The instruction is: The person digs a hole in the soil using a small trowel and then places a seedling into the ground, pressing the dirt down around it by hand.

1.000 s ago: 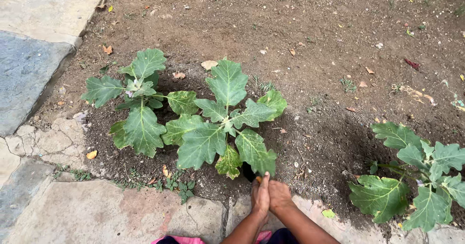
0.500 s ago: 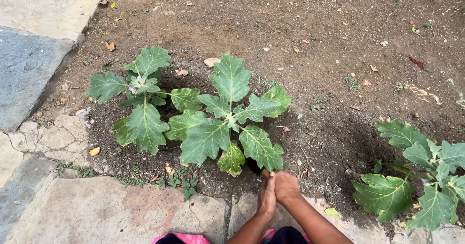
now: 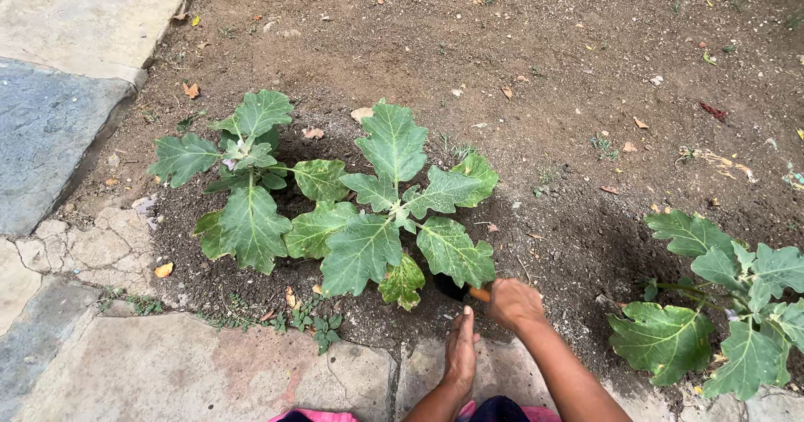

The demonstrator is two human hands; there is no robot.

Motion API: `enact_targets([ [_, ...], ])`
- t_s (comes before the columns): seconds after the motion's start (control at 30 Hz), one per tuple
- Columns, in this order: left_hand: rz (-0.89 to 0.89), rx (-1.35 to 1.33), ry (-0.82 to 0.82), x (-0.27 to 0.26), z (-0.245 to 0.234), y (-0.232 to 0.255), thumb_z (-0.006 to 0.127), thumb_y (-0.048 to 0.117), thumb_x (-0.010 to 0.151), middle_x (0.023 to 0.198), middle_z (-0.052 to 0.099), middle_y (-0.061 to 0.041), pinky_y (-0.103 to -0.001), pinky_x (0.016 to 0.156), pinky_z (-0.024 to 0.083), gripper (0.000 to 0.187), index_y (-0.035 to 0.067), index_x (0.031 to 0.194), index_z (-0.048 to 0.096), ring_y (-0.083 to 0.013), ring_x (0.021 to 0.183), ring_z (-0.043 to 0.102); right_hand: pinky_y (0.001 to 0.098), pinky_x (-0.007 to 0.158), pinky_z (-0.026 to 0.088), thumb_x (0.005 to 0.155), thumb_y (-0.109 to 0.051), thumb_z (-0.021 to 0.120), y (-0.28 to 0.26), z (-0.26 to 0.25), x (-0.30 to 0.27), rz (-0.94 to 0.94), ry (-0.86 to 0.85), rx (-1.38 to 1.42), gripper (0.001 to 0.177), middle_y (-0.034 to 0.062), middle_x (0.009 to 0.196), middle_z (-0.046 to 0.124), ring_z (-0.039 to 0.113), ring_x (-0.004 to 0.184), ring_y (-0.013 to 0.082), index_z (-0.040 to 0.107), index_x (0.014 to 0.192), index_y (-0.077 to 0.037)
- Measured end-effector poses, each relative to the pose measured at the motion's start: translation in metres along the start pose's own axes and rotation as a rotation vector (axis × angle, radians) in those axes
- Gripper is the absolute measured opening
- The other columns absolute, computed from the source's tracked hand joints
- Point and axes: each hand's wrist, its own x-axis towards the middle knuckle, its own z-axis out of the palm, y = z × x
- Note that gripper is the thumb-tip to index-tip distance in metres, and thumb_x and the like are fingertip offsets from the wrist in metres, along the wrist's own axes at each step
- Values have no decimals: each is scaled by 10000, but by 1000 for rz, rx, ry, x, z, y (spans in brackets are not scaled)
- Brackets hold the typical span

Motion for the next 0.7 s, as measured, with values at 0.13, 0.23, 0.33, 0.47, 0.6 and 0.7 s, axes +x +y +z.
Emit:
enact_targets([
  [0.13,155,-132,-6,12,-12,-4,484,741,933,1319,588,-200,-429,1061,484,868,13,1405,514,-315,1248,580,424,821,589,1021,-343,502,-18,57,19,-114,93,51,347,149,1011,736,739,934,259,731,1027,-83],
  [0.23,23,-75,35,-5,-19,12,333,789,895,1346,594,-102,-419,1036,460,899,93,1430,529,-247,1275,578,413,770,611,1035,-302,458,-32,77,18,-210,107,23,349,132,970,736,741,892,240,716,970,-77],
  [0.33,23,-147,58,-14,-18,33,423,777,877,1419,536,-126,-445,1073,472,923,112,1517,394,-259,1300,560,417,784,607,1033,-291,453,-36,71,8,-227,108,57,348,138,960,740,733,911,247,714,943,-79],
  [0.47,-51,-191,64,-19,-15,35,453,779,831,1546,414,-86,-472,1090,447,1020,194,1616,170,-251,1328,525,385,811,600,1021,-306,520,-19,30,16,-53,-86,98,324,113,955,750,747,871,206,745,997,-75],
  [0.6,-71,-107,87,-14,-17,26,431,800,828,1543,493,-109,-469,1035,477,1031,161,1609,222,-264,1272,590,381,878,577,797,-346,756,29,20,31,-144,-50,189,466,24,1025,759,721,901,172,719,1259,-292],
  [0.7,-87,-71,84,-13,-20,22,406,794,836,1549,470,-87,-455,1019,476,1001,165,1602,265,-248,1262,580,368,854,612,838,-430,769,35,52,41,-42,-137,189,452,64,992,781,744,879,170,754,1262,-273],
])
